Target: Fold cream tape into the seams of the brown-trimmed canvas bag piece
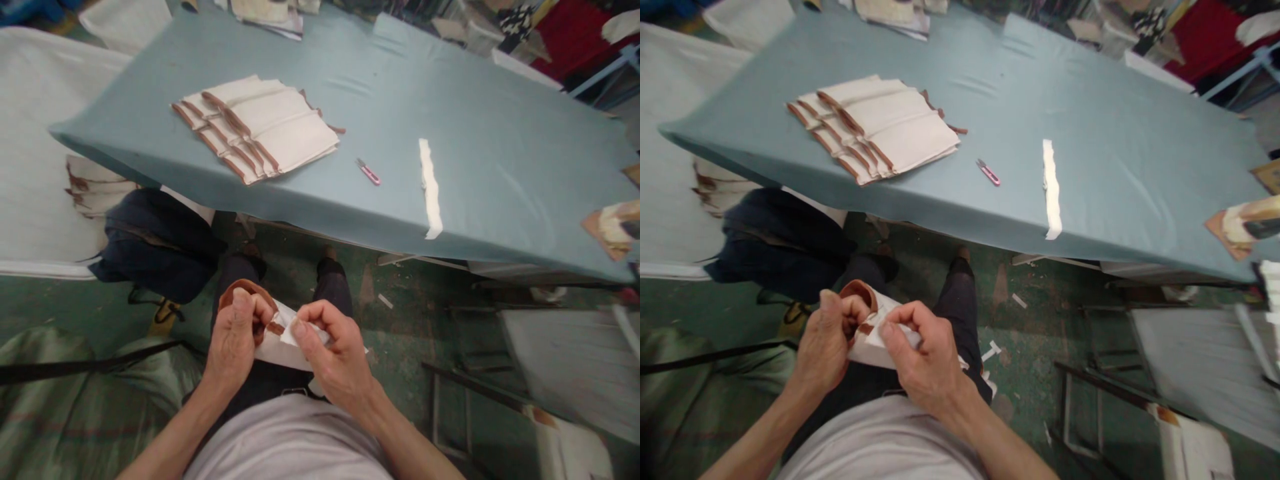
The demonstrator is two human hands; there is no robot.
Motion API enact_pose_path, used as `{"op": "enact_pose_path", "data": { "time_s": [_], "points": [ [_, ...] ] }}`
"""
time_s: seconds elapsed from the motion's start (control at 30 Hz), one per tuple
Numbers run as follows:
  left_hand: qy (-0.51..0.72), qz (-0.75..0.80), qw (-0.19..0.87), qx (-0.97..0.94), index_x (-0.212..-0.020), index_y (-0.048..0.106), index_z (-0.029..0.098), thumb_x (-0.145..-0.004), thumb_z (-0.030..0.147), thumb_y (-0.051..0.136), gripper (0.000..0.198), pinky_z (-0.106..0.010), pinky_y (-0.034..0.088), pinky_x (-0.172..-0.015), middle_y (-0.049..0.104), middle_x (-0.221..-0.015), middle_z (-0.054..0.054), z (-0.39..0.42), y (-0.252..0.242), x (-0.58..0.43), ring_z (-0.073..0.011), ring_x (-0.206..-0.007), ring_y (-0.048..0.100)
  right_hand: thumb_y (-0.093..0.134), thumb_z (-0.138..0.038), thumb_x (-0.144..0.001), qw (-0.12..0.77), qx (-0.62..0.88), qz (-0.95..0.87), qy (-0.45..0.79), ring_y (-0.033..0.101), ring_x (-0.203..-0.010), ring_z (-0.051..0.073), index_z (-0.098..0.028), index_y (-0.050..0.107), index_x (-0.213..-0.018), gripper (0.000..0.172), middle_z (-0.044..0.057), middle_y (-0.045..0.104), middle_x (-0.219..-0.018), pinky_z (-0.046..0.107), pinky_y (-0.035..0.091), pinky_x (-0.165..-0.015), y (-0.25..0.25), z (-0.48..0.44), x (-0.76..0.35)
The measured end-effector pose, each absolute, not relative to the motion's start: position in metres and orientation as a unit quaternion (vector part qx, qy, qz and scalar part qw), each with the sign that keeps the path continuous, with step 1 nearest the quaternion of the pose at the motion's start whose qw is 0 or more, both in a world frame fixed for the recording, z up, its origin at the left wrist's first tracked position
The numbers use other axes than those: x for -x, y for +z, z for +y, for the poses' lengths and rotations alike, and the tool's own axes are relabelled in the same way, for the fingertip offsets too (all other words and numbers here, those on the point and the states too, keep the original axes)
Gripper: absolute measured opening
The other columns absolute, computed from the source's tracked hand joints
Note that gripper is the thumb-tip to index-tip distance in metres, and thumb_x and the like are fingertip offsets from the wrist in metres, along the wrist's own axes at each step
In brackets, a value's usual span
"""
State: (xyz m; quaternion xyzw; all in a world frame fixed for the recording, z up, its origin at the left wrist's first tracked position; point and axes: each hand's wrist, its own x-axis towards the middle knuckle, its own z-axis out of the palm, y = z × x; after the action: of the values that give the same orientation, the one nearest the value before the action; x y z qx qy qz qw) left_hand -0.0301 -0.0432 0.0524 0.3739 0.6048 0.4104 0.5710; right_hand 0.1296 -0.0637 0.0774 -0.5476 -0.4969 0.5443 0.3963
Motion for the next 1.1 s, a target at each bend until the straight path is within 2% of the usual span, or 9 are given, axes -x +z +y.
{"op": "enact_pose_path", "data": {
  "time_s": [0.1, 0.23, 0.37, 0.47, 0.63, 0.8, 0.93, 1.1],
  "points": [
    [0.415, 0.602, 0.564, -0.383, -0.048, 0.054, 0.022, -0.078, 0.107, 0.043, 0.091, -0.026, 0.022, -0.038, 0.043, -0.042, 0.001, -0.042, 0.051, 0.029, -0.0112, -0.039, 0.033, 0.066, -0.041, -0.097, 0.383, 0.558, -0.508, 0.533, 0.044, -0.05, 0.009, -0.02, 0.068, -0.085, 0.024, -0.003, 0.062, -0.063, 0.022, 0.031, -0.047, 0.088, -0.069, -0.127],
    [0.421, 0.593, 0.563, -0.392, -0.047, 0.056, 0.021, -0.078, 0.106, 0.044, 0.091, -0.026, 0.027, -0.039, 0.047, -0.045, 0.0, -0.04, 0.049, 0.025, -0.0121, -0.041, 0.038, 0.065, -0.038, -0.096, 0.364, 0.598, -0.528, 0.481, 0.052, -0.052, 0.011, -0.02, 0.07, -0.084, 0.022, -0.002, 0.066, -0.065, 0.024, 0.034, -0.05, 0.084, -0.067, -0.121],
    [0.433, 0.592, 0.564, -0.379, -0.048, 0.055, 0.021, -0.083, 0.103, 0.043, 0.09, -0.025, 0.03, -0.038, 0.05, -0.046, -0.001, -0.037, 0.046, 0.02, -0.0124, -0.04, 0.042, 0.064, -0.039, -0.097, 0.385, 0.612, -0.535, 0.437, 0.061, -0.059, 0.014, -0.02, 0.071, -0.086, 0.023, 0.001, 0.073, -0.072, 0.025, 0.041, -0.055, 0.074, -0.061, -0.117],
    [0.448, 0.591, 0.57, -0.353, -0.05, 0.056, 0.021, -0.085, 0.101, 0.041, 0.089, -0.025, 0.031, -0.036, 0.058, -0.051, -0.003, -0.035, 0.046, 0.017, -0.0126, -0.04, 0.046, 0.064, -0.038, -0.098, 0.403, 0.608, -0.537, 0.423, 0.065, -0.063, 0.015, -0.02, 0.071, -0.087, 0.022, 0.001, 0.075, -0.076, 0.026, 0.043, -0.058, 0.072, -0.059, -0.118],
    [0.457, 0.587, 0.585, -0.323, -0.051, 0.058, 0.021, -0.089, 0.098, 0.043, 0.087, -0.024, 0.033, -0.036, 0.06, -0.053, -0.003, -0.029, 0.049, 0.014, -0.0125, -0.041, 0.048, 0.066, -0.036, -0.099, 0.416, 0.602, -0.536, 0.421, 0.066, -0.065, 0.015, -0.02, 0.07, -0.089, 0.02, 0.001, 0.077, -0.079, 0.026, 0.045, -0.06, 0.074, -0.055, -0.119],
    [0.469, 0.578, 0.591, -0.311, -0.048, 0.057, 0.022, -0.085, 0.097, 0.05, 0.084, -0.025, 0.033, -0.036, 0.057, -0.05, -0.002, -0.024, 0.056, 0.011, -0.0126, -0.04, 0.047, 0.067, -0.035, -0.099, 0.418, 0.6, -0.536, 0.422, 0.067, -0.064, 0.015, -0.02, 0.069, -0.089, 0.018, 0.0, 0.076, -0.077, 0.026, 0.045, -0.058, 0.076, -0.052, -0.118],
    [0.475, 0.57, 0.585, -0.328, -0.049, 0.059, 0.022, -0.087, 0.096, 0.048, 0.085, -0.026, 0.032, -0.036, 0.059, -0.052, -0.003, -0.022, 0.063, 0.011, -0.0127, -0.041, 0.047, 0.068, -0.034, -0.098, 0.433, 0.6, -0.546, 0.392, 0.067, -0.063, 0.014, -0.02, 0.069, -0.091, 0.016, 0.0, 0.076, -0.077, 0.025, 0.045, -0.058, 0.076, -0.051, -0.116],
    [0.497, 0.564, 0.581, -0.311, -0.05, 0.062, 0.021, -0.078, 0.103, 0.053, 0.087, -0.025, 0.031, -0.035, 0.057, -0.05, -0.001, -0.022, 0.071, 0.012, -0.0122, -0.039, 0.045, 0.071, -0.034, -0.097, 0.442, 0.603, -0.551, 0.371, 0.065, -0.062, 0.014, -0.019, 0.07, -0.098, 0.015, 0.0, 0.074, -0.078, 0.026, 0.047, -0.059, 0.078, -0.048, -0.114]
  ]
}}
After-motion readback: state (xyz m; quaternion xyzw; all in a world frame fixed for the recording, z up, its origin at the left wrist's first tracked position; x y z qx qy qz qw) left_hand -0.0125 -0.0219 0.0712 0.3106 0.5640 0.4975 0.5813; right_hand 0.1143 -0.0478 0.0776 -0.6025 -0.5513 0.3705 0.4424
